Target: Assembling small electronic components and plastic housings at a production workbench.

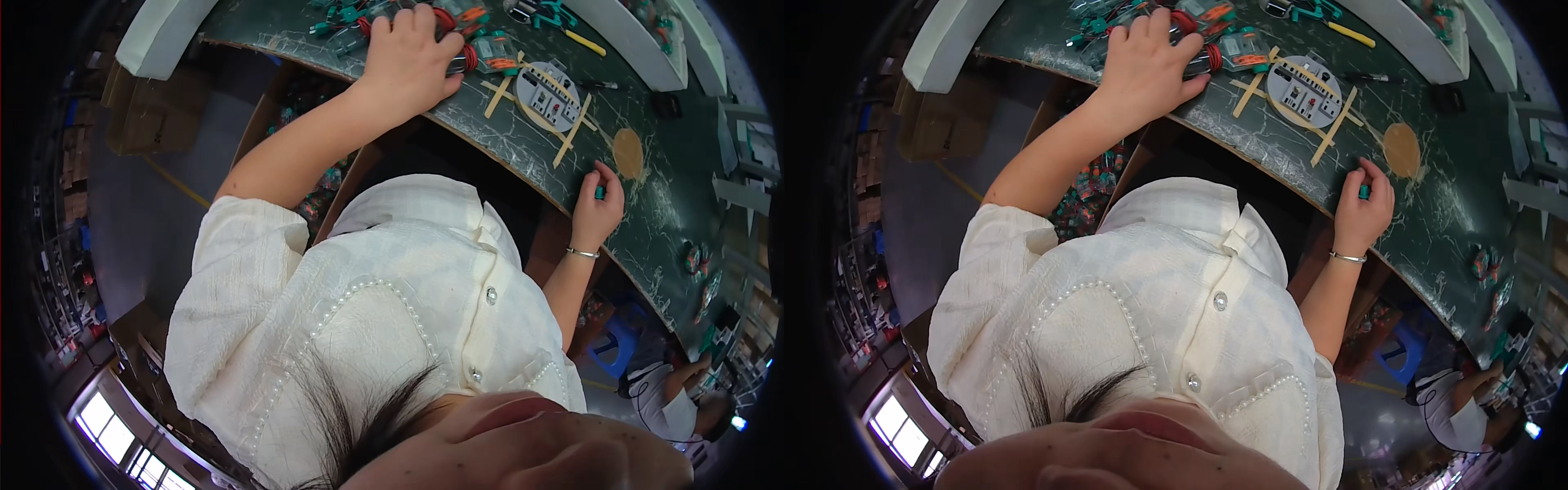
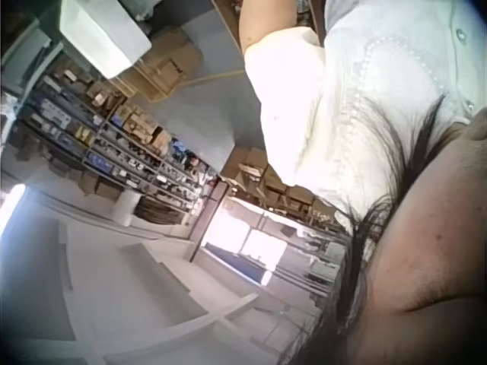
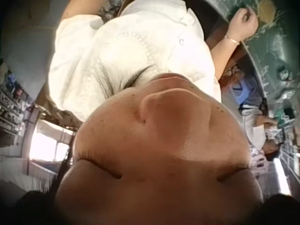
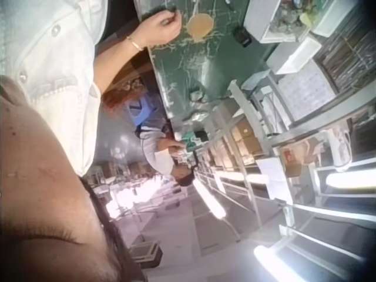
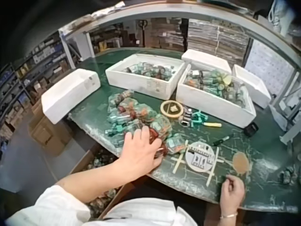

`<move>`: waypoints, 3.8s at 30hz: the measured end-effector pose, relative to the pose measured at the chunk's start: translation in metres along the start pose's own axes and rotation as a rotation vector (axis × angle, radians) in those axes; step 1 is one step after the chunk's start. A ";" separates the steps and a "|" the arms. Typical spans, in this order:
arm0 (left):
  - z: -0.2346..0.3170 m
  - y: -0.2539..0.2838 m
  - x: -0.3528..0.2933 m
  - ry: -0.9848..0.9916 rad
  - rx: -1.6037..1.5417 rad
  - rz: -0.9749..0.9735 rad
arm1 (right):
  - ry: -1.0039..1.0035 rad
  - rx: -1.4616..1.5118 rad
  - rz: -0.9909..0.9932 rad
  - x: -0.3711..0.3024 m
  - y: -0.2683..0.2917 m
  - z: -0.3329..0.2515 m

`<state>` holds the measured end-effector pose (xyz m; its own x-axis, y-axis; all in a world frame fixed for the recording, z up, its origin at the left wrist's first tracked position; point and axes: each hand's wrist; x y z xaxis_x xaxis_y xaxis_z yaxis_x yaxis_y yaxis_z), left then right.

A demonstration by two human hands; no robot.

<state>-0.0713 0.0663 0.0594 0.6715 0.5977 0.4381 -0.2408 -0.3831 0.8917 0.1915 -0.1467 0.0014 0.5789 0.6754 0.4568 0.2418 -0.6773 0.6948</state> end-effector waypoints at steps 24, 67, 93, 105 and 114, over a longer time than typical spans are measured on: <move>-0.111 -0.099 -0.403 1.954 -1.095 -0.175 | 0.035 -0.033 -0.041 -0.005 0.003 0.006; -0.106 -0.048 -0.181 0.576 -0.596 0.447 | -0.046 0.144 -0.001 -0.002 0.004 -0.002; -0.041 -0.039 0.010 0.108 0.014 -0.010 | 0.072 0.070 0.022 0.002 0.003 -0.004; -0.052 -0.028 -0.002 0.139 -0.276 -0.210 | 0.017 0.113 0.010 0.000 0.005 -0.001; -0.118 -0.062 -0.230 0.786 -0.394 0.261 | 0.069 0.027 -0.014 0.001 0.005 -0.004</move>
<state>-0.2939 0.0359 -0.0833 -0.0731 0.8885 0.4530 -0.6366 -0.3912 0.6646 0.1900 -0.1477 0.0077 0.5207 0.7024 0.4853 0.2707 -0.6750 0.6864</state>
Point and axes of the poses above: each hand's wrist, its own x-axis towards the middle knuckle, its own y-axis out of the back of the hand, z = x × y, and after that the axes turned 2 degrees about x, right-handed
